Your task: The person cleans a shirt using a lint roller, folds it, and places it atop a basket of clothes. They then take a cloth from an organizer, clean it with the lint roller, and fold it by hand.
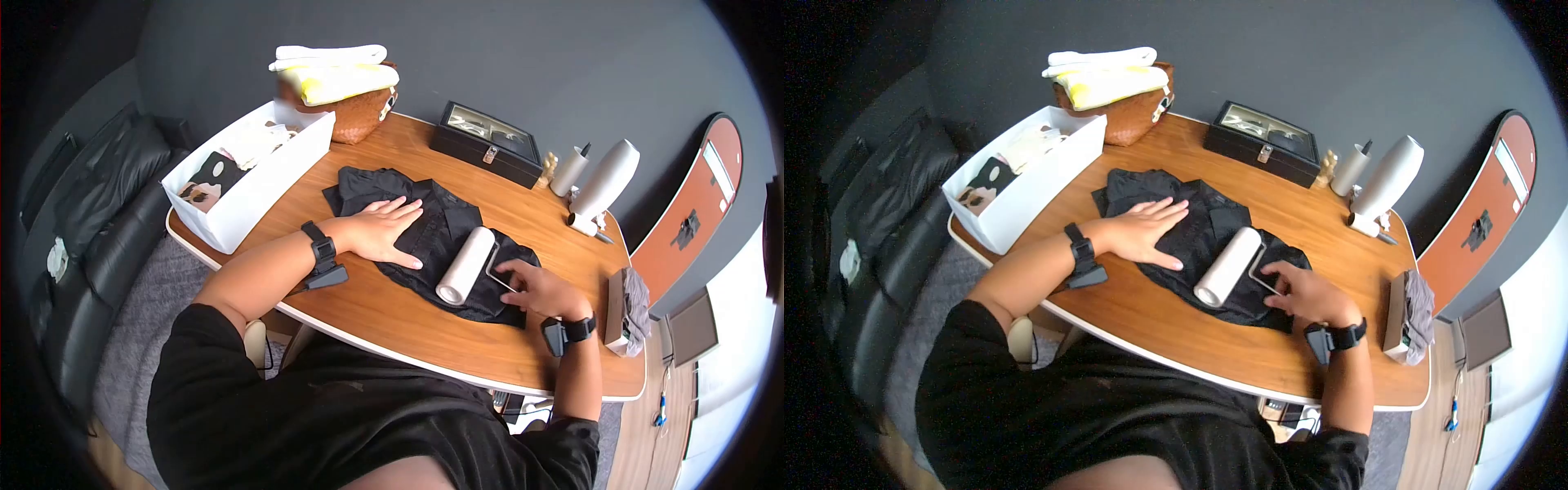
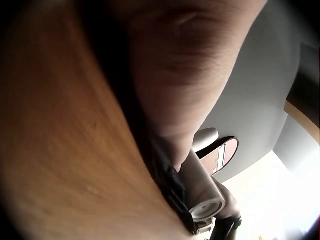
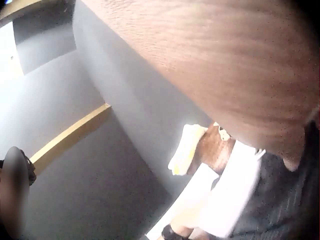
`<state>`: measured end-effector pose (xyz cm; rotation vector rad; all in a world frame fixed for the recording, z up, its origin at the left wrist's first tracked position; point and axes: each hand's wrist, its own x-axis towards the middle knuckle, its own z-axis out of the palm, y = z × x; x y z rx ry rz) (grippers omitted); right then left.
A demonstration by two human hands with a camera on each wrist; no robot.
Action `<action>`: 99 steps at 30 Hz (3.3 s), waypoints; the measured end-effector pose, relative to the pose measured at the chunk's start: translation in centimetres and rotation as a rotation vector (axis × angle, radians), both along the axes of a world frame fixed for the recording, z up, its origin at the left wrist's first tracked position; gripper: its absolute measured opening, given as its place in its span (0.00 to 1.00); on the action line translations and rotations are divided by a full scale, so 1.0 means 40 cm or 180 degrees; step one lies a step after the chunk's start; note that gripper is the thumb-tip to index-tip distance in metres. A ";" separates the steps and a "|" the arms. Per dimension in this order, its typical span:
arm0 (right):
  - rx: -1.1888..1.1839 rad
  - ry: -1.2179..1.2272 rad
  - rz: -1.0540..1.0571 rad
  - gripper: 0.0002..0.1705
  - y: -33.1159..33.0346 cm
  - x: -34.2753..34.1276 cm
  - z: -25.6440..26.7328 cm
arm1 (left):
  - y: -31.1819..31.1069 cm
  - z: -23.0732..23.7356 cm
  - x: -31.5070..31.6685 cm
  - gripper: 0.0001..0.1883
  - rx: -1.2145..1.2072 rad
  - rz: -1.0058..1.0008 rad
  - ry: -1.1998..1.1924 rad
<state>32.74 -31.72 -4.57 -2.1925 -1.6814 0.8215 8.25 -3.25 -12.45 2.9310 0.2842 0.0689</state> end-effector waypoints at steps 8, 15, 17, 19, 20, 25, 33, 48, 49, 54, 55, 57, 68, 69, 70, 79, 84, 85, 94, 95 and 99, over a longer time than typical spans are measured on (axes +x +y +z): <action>-0.0230 0.0860 -0.0405 0.31 -0.101 0.160 0.038 | -0.005 0.008 -0.005 0.62 -0.0012 -0.0043 0.0011; 0.0497 0.1033 0.0480 0.36 -0.021 0.046 -0.010 | -0.003 0.009 -0.003 0.62 0.0009 -0.0037 0.0041; 0.0319 0.0949 0.0522 0.38 -0.018 0.035 -0.003 | 0.003 0.005 -0.002 0.62 0.0047 -0.0076 0.0051; 0.0256 0.1284 0.0540 0.35 -0.029 0.046 -0.004 | 0.010 0.001 -0.002 0.62 0.0043 -0.0116 0.0029; 0.0263 0.1291 0.0526 0.35 -0.035 0.056 0.006 | 0.009 0.001 -0.003 0.62 0.0026 -0.0100 0.0016; 0.0080 0.1649 -0.0025 0.26 -0.098 0.178 0.036 | 0.007 0.000 -0.006 0.62 -0.0036 -0.0092 -0.0032; 0.1475 0.3032 0.0118 0.15 -0.145 0.226 0.033 | 0.001 0.008 -0.005 0.63 -0.0069 -0.0075 0.0016; 0.1931 0.2459 -0.0257 0.13 -0.005 0.103 -0.052 | -0.001 0.015 -0.008 0.61 -0.0005 -0.0064 0.0124; 0.2075 0.2267 -0.0493 0.12 -0.017 0.137 -0.057 | -0.003 0.016 -0.009 0.61 -0.0013 -0.0061 0.0115; 0.2541 0.2904 -0.0885 0.07 -0.072 0.289 -0.074 | -0.006 0.019 -0.012 0.61 -0.0036 -0.0062 0.0103; 0.2612 0.2972 -0.0976 0.07 -0.080 0.310 -0.080 | -0.007 0.021 -0.013 0.61 -0.0037 -0.0065 0.0113; 0.2775 0.3125 -0.1166 0.07 -0.080 0.295 -0.073 | -0.005 0.017 -0.013 0.60 -0.0035 -0.0062 0.0103; 0.1868 0.2820 -0.0279 0.19 0.034 0.097 -0.109 | 0.003 0.009 -0.006 0.61 0.0094 -0.0063 0.0137; 0.1828 0.2788 -0.0229 0.19 0.035 0.094 -0.107 | 0.003 0.007 -0.007 0.61 0.0092 -0.0071 0.0148; 0.1914 0.2594 -0.0304 0.19 0.033 0.100 -0.100 | 0.004 0.006 -0.007 0.61 0.0079 -0.0069 0.0117; 0.2633 0.2567 -0.1271 0.10 -0.091 0.314 -0.070 | 0.004 0.003 -0.010 0.61 0.0005 -0.0069 0.0063; 0.2326 0.2419 -0.1019 0.14 -0.058 0.249 -0.058 | 0.002 0.008 -0.010 0.61 0.0016 -0.0075 0.0073; 0.2242 0.2434 -0.0967 0.16 -0.041 0.239 -0.076 | 0.002 0.010 -0.010 0.61 0.0014 -0.0055 0.0094; 0.1727 0.2492 -0.0276 0.23 0.022 0.120 -0.097 | 0.002 0.012 -0.010 0.61 0.0064 -0.0061 0.0117; 0.1773 0.2369 -0.0568 0.21 0.010 0.146 -0.093 | 0.003 0.010 -0.010 0.61 0.0031 -0.0064 0.0119; 0.2427 0.2597 -0.1034 0.13 -0.044 0.278 -0.095 | 0.006 0.004 -0.011 0.61 0.0013 -0.0063 0.0082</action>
